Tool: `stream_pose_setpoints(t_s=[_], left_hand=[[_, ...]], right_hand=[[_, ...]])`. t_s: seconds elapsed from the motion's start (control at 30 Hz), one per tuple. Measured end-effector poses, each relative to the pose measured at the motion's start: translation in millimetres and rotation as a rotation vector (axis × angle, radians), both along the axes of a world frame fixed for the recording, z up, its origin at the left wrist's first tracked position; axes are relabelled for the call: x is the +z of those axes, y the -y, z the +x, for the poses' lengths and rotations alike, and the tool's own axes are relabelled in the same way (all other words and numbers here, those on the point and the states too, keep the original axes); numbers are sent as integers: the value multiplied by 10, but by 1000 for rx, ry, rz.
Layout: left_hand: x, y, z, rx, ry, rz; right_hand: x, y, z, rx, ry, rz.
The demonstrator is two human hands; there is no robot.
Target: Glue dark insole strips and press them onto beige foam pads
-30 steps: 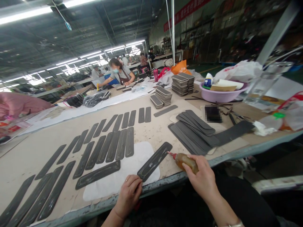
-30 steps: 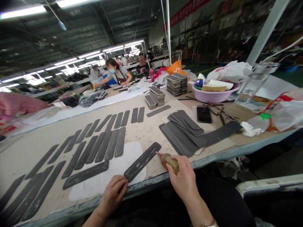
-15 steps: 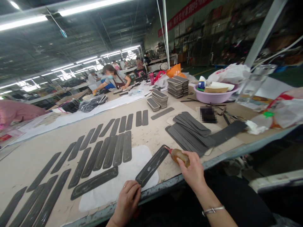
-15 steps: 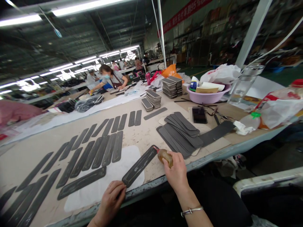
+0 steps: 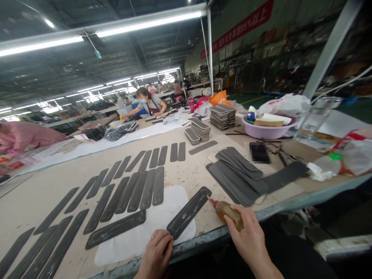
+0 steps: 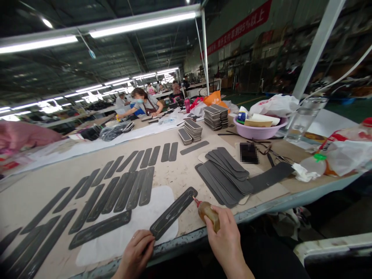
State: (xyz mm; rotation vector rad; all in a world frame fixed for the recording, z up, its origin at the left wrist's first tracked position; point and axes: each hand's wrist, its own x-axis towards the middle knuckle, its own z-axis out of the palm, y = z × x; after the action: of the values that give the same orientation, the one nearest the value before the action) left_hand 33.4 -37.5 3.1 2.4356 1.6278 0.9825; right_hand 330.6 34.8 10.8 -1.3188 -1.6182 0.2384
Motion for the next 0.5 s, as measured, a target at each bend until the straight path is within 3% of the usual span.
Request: stream_pose_setpoints(t_s=[0.23, 0.43, 0.5], left_hand=[[-24, 22, -4, 17, -20, -27], [-11, 19, -8, 18, -14, -59], [1, 12, -7, 25, 8, -67]], right_hand=[[79, 169, -150, 179, -71, -114], [-59, -94, -97, -65, -119, -37], [-96, -165, -96, -81, -127, -54]])
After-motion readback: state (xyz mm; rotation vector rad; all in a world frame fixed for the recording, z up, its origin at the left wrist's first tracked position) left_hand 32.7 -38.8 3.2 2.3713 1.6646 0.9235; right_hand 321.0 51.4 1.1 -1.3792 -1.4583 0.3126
